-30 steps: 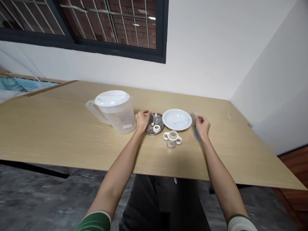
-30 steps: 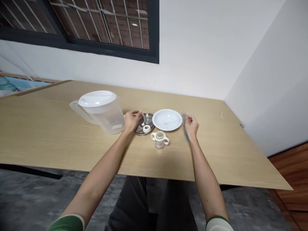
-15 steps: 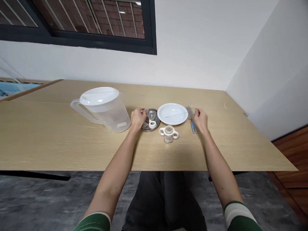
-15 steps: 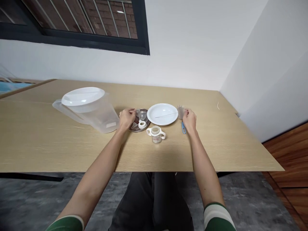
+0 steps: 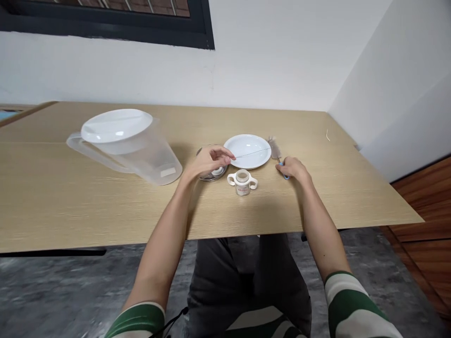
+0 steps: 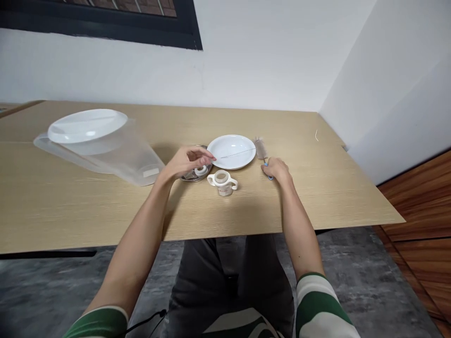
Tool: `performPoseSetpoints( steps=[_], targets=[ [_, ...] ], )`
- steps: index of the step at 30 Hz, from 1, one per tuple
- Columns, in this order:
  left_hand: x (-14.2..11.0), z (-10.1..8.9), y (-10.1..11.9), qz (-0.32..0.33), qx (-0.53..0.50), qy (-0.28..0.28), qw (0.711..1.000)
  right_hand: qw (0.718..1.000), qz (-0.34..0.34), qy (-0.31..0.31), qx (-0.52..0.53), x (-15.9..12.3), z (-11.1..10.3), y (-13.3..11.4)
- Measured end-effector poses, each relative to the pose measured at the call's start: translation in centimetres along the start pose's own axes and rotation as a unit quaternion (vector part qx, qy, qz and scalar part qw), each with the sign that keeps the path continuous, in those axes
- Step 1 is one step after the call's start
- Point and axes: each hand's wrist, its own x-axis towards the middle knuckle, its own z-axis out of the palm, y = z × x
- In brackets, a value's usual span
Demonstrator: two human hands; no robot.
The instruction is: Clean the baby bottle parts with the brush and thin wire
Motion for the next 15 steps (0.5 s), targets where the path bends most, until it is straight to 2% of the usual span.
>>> performPoseSetpoints(
  steps=[3,7,12,15],
  targets=[
    [-0.2,0.8,0.7,-0.038,-0.034,-0.093,0.994,0.998,0.012,0.045,0.037,0.3,0.2,0.6],
    [-0.3,1.6,0.2,-0.022,0.037,-0.151,0.988,0.984,0.027,0.123,0.130,0.8,0.5,1.1],
    [-0.3,2.0,-0.4,-0.025,0.087,-0.231,0.969,0.914,0.066,0.298,0.268,1.8,0.2,1.2],
    [-0.2,2.1,-0.7,-0.015,0.096,-0.254,0.962,0.884,0.052,0.355,0.300,2.3,0.1,1.2]
  ],
)
